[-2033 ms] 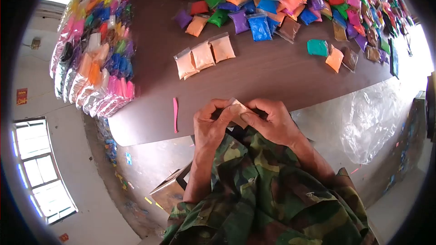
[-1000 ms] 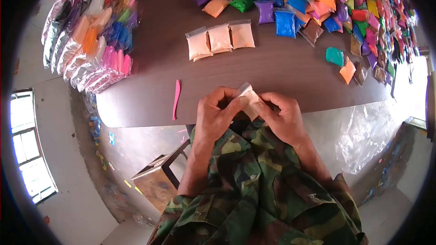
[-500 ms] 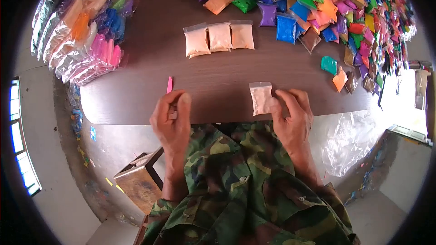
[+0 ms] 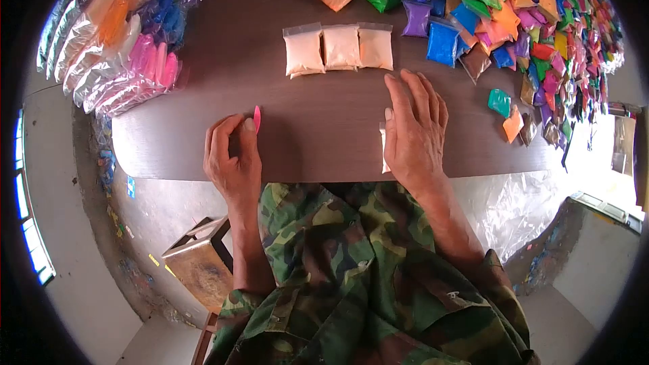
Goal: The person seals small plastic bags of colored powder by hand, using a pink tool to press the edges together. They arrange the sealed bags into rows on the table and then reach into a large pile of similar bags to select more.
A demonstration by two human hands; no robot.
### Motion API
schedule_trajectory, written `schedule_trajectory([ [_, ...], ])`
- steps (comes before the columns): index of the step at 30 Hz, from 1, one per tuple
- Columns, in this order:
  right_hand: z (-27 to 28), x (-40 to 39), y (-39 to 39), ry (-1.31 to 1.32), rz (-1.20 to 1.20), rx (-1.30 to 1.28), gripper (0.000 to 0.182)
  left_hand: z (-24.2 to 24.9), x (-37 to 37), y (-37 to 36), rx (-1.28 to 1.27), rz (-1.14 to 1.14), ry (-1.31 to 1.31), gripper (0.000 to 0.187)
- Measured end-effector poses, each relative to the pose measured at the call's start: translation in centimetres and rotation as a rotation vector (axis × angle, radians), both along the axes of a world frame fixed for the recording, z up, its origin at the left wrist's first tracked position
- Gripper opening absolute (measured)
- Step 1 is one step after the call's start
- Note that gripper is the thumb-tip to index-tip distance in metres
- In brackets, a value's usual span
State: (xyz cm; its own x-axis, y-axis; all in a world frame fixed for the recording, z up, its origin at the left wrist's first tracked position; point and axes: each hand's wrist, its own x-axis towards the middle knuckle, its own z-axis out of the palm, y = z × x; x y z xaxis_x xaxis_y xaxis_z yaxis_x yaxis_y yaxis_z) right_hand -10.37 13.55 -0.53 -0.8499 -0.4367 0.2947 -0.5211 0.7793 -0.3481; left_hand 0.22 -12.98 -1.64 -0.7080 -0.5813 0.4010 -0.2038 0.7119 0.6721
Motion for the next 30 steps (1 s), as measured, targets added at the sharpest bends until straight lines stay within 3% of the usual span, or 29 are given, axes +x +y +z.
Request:
schedule_trajectory([
  [7, 0.0, 0.1, -0.2, -0.045, -0.031, -0.013, 0.049, -0.2, -0.5, 0.1, -0.095, -0.035, 0.019, 0.013],
  [10, -0.5, -0.3, 0.6, -0.018, -0.013, -0.157, 0.038, -0.1, -0.4, 0.1, -0.081, -0.043, 0.023, 0.013],
  [14, 0.4, -1.0, 1.4, -0.243, -0.055, -0.532, 0.029, 0.0, -0.1, 0.1, -0.096, -0.049, 0.01, 0.014],
  [17, 1.1, -0.3, 2.2, -0.237, -0.054, -0.536, 0.03, 0.1, 0.0, 0.2, -0.097, -0.056, 0.006, 0.013],
  [20, 0.9, 1.5, 2.0, 0.0, 0.013, -0.218, 0.035, -0.1, -0.1, 0.2, -0.112, -0.065, 0.028, 0.012],
  [23, -0.3, 2.3, 0.8, 0.014, 0.018, -0.083, 0.042, -0.3, -0.2, 0.2, -0.109, -0.076, 0.044, 0.013],
  [30, 0.0, 2.2, 0.1, 0.003, 0.002, 0.028, 0.044, -0.4, -0.7, 0.3, -0.174, -0.046, 0.006, 0.012],
])
